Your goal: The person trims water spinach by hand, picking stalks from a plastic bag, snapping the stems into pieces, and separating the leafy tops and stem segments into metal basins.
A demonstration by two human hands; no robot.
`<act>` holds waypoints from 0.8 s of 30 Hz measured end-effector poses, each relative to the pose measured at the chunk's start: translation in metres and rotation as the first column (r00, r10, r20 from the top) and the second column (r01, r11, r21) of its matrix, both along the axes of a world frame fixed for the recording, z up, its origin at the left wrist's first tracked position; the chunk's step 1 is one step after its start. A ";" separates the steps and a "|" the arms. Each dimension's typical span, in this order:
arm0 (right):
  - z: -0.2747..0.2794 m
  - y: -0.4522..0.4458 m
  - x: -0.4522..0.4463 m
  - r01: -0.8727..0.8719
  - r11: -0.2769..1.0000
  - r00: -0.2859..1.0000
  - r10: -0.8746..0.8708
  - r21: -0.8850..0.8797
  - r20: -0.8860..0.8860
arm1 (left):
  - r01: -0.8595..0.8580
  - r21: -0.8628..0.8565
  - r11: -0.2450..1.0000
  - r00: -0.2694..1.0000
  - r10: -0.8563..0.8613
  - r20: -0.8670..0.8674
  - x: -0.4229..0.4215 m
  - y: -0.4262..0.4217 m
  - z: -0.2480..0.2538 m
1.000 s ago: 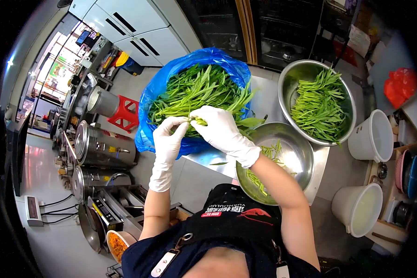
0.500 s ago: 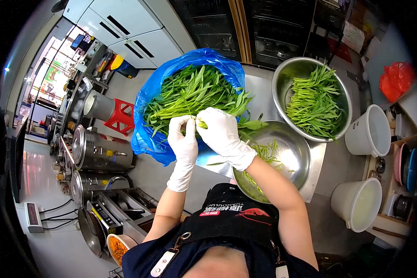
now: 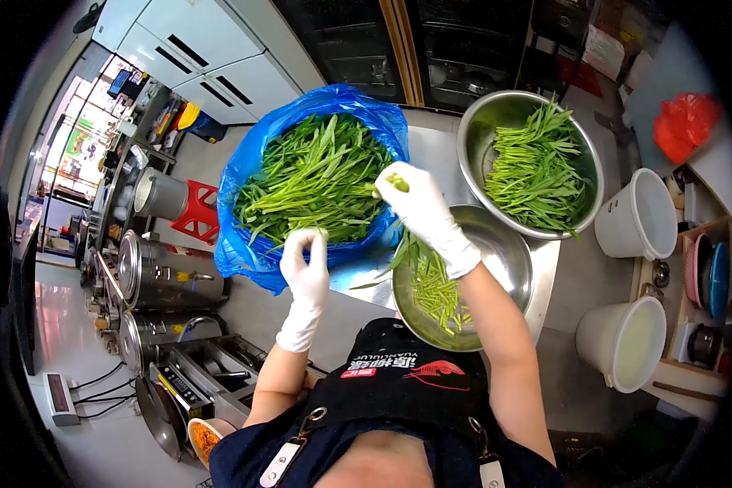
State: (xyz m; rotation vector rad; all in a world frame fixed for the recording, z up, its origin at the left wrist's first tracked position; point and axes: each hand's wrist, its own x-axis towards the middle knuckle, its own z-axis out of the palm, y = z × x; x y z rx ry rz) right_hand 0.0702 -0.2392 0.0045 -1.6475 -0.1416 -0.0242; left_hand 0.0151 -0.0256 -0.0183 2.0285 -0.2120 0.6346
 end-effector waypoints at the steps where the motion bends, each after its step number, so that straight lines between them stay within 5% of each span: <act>1: 0.005 -0.008 0.000 0.025 0.999 0.999 -0.024 0.037 -0.032 | 0.061 0.066 0.996 0.998 -0.063 0.017 -0.008 0.003 -0.016; 3: 0.009 -0.022 0.001 0.072 0.992 0.996 -0.066 0.106 -0.063 | 0.157 0.164 0.974 0.988 -0.153 -0.036 -0.027 0.012 -0.064; 7: 0.014 -0.037 0.003 0.113 0.988 0.991 -0.105 0.108 -0.078 | 0.111 0.190 0.976 0.810 0.022 -0.587 -0.038 0.013 -0.119; 11: 0.010 -0.031 0.002 0.114 0.986 0.992 -0.107 0.120 -0.067 | 0.355 0.403 0.844 0.793 -0.043 -0.608 -0.017 0.016 -0.138; 14: 0.002 -0.024 -0.001 0.144 0.984 0.989 -0.140 0.105 -0.043 | 0.357 0.385 0.851 0.806 -0.073 -0.587 -0.011 -0.012 -0.053; 16: 0.004 -0.017 -0.006 0.145 0.989 0.989 -0.145 0.026 -0.001 | 0.225 0.077 0.971 0.916 -0.184 -0.356 -0.002 -0.024 -0.021; 19: 0.001 0.000 -0.011 0.158 0.985 0.980 -0.147 -0.073 0.134 | 0.146 -0.254 0.956 0.871 -0.246 -0.426 0.015 -0.044 0.030; 24: -0.004 0.013 -0.020 0.189 0.911 0.912 -0.024 -0.366 0.411 | 0.159 -0.397 0.904 0.883 -0.310 -0.352 0.027 -0.048 0.025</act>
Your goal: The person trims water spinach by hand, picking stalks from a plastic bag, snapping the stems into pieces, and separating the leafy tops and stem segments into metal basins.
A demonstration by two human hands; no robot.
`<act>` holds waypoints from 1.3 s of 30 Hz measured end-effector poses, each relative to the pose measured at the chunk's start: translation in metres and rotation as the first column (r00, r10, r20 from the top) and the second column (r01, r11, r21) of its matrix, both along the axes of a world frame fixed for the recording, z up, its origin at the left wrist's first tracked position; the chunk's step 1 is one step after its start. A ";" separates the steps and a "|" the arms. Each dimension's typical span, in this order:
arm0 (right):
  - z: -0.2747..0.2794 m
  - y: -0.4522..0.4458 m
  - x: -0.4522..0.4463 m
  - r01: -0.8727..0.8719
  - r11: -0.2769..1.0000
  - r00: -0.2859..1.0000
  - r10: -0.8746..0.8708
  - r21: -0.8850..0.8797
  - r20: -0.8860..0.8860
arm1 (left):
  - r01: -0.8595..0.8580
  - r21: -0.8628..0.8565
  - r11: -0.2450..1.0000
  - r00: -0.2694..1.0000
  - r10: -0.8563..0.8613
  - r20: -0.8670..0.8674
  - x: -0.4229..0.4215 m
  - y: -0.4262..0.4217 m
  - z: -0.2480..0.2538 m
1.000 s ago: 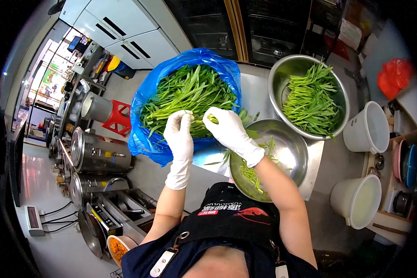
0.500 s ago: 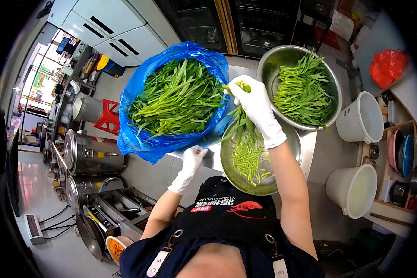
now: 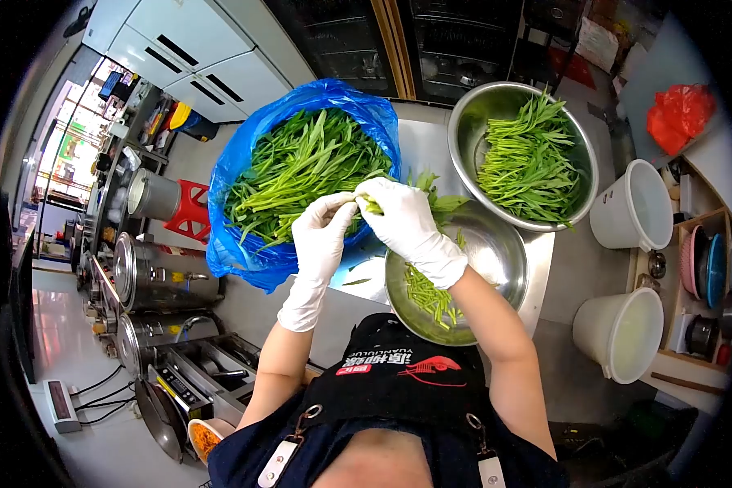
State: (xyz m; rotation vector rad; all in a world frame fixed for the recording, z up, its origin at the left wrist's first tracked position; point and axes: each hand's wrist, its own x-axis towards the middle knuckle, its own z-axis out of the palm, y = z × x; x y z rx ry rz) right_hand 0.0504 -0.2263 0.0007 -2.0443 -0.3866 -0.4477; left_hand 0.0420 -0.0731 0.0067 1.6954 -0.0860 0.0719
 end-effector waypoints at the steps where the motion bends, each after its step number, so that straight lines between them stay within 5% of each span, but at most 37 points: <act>1: 0.000 -0.001 -0.001 -0.014 0.999 0.999 0.016 -0.051 0.039 | 0.002 -0.008 1.000 1.000 -0.001 0.023 -0.001 0.001 -0.003; 6: -0.009 0.000 0.003 0.003 0.962 0.969 0.065 -0.273 0.239 | -0.060 0.314 0.948 0.946 -0.047 0.322 0.000 0.009 -0.016; 9: -0.004 0.002 0.001 -0.050 0.958 0.985 0.094 -0.284 0.144 | -0.106 0.350 0.931 0.939 -0.022 0.342 -0.002 0.009 -0.017; 12: -0.010 0.008 0.001 -0.017 0.999 0.993 0.012 -0.046 -0.118 | -0.120 0.384 0.915 0.939 -0.021 0.344 -0.002 0.013 -0.023; 13: -0.023 0.006 0.010 0.004 0.982 0.986 0.027 0.189 -0.162 | -0.122 0.399 0.909 0.936 -0.029 0.351 -0.002 0.016 -0.027; 14: -0.034 -0.002 0.018 0.012 0.932 0.937 0.115 0.361 -0.329 | -0.128 0.409 0.904 0.948 -0.009 0.318 -0.001 0.019 -0.030; 17: -0.016 -0.032 0.017 0.135 0.790 0.911 0.138 0.599 -0.388 | -0.148 0.489 0.859 0.966 0.019 0.259 0.005 0.038 -0.048; 20: -0.019 -0.060 0.016 0.188 0.820 0.912 0.057 0.541 -0.405 | -0.229 0.764 0.604 0.902 -0.163 0.399 0.007 0.046 -0.038; 24: -0.038 -0.084 0.005 0.243 0.918 0.893 -0.084 0.315 -0.442 | -0.146 0.900 0.410 0.899 -0.325 0.293 0.016 0.051 -0.046; 28: -0.046 -0.084 -0.009 0.234 0.955 0.916 -0.155 0.180 -0.370 | -0.095 0.937 0.336 0.895 -0.383 0.228 0.018 0.051 -0.041; 32: -0.048 -0.087 -0.021 0.234 0.951 0.937 -0.166 0.201 -0.307 | -0.086 0.704 0.705 0.924 -0.208 0.322 0.017 0.059 -0.039; 39: -0.035 -0.071 -0.029 0.171 0.985 0.972 -0.168 0.005 -0.161 | 0.021 0.532 0.846 0.986 -0.106 0.129 0.008 0.067 -0.017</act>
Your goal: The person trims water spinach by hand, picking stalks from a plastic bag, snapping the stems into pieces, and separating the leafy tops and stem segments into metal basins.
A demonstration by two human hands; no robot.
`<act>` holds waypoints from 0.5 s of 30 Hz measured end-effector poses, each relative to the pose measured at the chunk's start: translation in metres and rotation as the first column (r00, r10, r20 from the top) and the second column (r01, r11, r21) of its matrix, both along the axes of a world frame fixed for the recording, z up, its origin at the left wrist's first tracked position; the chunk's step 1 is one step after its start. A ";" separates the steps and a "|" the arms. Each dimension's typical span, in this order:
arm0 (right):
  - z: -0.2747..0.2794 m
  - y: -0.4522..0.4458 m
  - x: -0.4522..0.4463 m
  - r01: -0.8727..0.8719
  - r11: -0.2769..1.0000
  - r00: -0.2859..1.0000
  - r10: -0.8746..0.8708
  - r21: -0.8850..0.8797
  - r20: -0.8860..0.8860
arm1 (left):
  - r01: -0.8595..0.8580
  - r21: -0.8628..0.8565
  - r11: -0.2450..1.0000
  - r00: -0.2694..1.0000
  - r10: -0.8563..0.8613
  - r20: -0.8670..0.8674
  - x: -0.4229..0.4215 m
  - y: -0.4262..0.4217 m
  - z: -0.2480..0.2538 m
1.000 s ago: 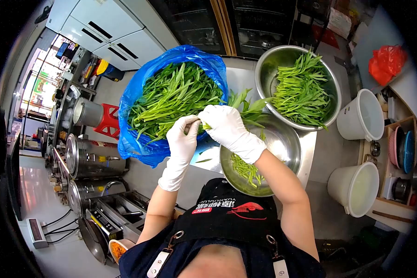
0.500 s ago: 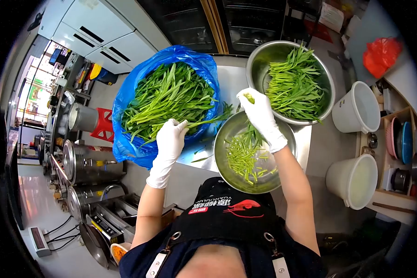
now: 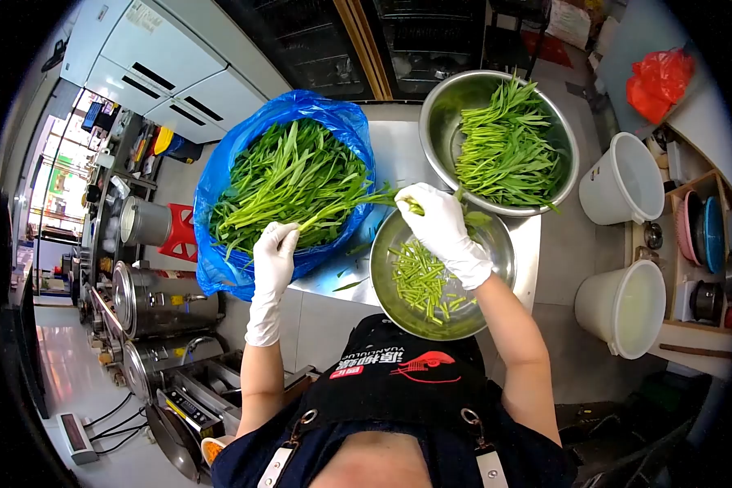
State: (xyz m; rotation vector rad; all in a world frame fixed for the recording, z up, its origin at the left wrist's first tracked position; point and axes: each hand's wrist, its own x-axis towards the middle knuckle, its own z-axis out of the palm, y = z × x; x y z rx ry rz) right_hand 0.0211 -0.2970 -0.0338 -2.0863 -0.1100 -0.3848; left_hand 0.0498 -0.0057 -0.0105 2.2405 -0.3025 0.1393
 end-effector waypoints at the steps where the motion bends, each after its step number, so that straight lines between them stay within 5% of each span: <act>1: 0.002 0.004 0.001 -0.016 1.000 1.000 0.016 -0.023 -0.001 | 0.005 -0.019 1.000 1.000 -0.005 -0.013 -0.001 0.001 0.001; 6: -0.002 0.020 0.010 -0.025 0.955 0.984 0.075 -0.296 0.161 | 0.087 -0.035 0.996 0.996 -0.087 -0.004 -0.011 0.002 0.014; 15: 0.007 0.039 0.011 0.009 0.944 0.930 0.113 -0.328 0.351 | 0.128 -0.217 0.968 0.975 -0.164 -0.153 -0.016 0.007 0.023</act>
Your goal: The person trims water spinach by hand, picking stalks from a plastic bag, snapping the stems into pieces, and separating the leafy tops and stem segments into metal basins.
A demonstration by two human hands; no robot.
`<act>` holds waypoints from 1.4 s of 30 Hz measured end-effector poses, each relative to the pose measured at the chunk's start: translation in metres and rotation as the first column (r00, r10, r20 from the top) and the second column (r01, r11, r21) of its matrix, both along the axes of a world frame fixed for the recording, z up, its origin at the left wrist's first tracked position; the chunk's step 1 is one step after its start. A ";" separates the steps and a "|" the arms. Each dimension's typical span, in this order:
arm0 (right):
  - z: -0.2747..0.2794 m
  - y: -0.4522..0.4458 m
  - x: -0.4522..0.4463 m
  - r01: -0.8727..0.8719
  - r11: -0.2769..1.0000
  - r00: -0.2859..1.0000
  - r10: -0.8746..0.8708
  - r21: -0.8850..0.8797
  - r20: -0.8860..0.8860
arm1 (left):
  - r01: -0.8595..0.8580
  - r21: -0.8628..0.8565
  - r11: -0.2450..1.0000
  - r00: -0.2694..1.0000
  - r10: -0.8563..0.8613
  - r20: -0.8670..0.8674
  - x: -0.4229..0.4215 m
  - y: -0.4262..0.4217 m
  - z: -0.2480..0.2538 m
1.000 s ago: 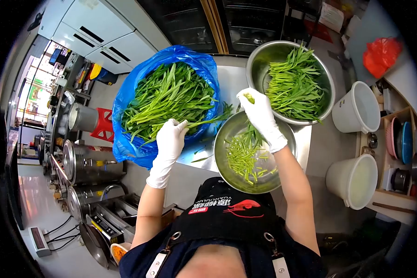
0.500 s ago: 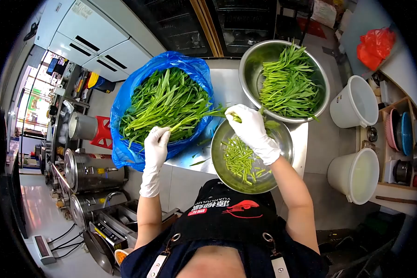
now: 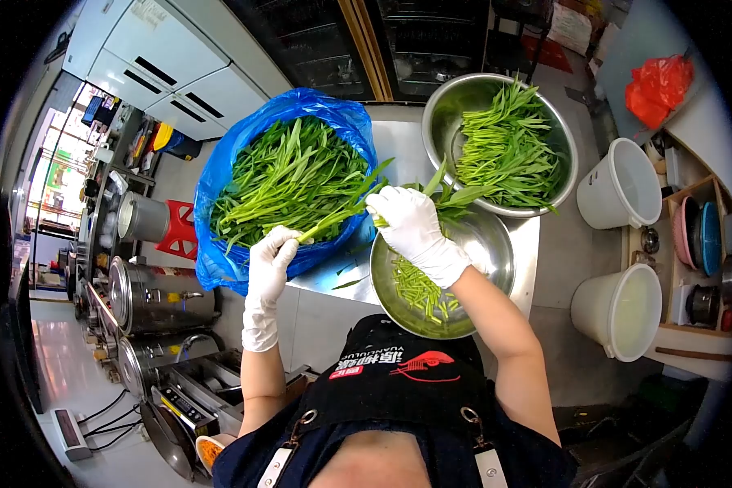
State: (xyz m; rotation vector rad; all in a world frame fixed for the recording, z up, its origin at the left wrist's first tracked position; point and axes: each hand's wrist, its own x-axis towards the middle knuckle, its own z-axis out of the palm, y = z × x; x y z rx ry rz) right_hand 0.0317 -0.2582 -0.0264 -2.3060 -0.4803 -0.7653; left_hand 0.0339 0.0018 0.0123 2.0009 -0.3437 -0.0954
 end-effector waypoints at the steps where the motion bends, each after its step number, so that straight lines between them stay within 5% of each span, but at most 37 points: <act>1: 0.002 0.001 0.000 0.007 1.000 1.000 -0.007 0.029 -0.004 | 0.015 0.002 1.000 1.000 -0.015 -0.015 0.000 0.001 0.001; 10: 0.011 -0.002 -0.002 -0.035 0.998 0.999 0.035 -0.046 -0.014 | 0.050 -0.069 0.996 0.998 -0.053 -0.037 0.003 0.005 0.002; 17: 0.010 -0.012 -0.001 -0.207 0.946 0.791 0.313 0.251 -0.526 | 0.025 -0.056 0.998 0.998 -0.021 0.059 0.007 0.003 0.003; 21: 0.008 -0.017 0.000 -0.233 0.818 0.623 0.541 0.527 -0.565 | -0.009 0.021 1.000 0.996 0.007 0.087 0.011 0.002 0.003; 25: 0.001 -0.019 0.002 -0.139 0.820 0.627 0.506 0.555 -0.592 | 0.003 0.120 0.993 0.978 -0.028 0.205 0.009 -0.005 0.001; 29: -0.008 -0.023 -0.001 0.196 0.737 0.506 0.489 0.647 -0.711 | 0.007 0.217 0.976 0.974 -0.056 0.220 0.001 -0.016 -0.002; 36: -0.024 -0.027 -0.003 0.527 0.298 0.519 0.628 0.796 -0.579 | 0.004 0.245 0.970 0.984 -0.047 0.170 -0.002 -0.034 -0.017; 37: -0.028 -0.028 -0.003 0.516 0.321 0.553 0.583 0.794 -0.595 | -0.027 0.247 0.969 0.976 -0.028 0.216 -0.002 -0.034 -0.018; 40: -0.023 -0.053 -0.004 0.587 0.094 0.698 0.444 0.804 -0.562 | -0.103 0.194 0.976 0.971 0.056 0.232 -0.002 -0.020 -0.020; 41: -0.054 -0.072 0.007 0.516 0.181 0.766 0.339 0.837 -0.546 | -0.103 0.219 0.970 0.979 0.060 0.195 -0.002 -0.018 -0.020; 42: -0.027 -0.068 0.002 0.482 0.350 0.788 0.226 0.803 -0.572 | -0.106 0.243 0.964 0.986 0.069 0.154 -0.004 -0.018 -0.019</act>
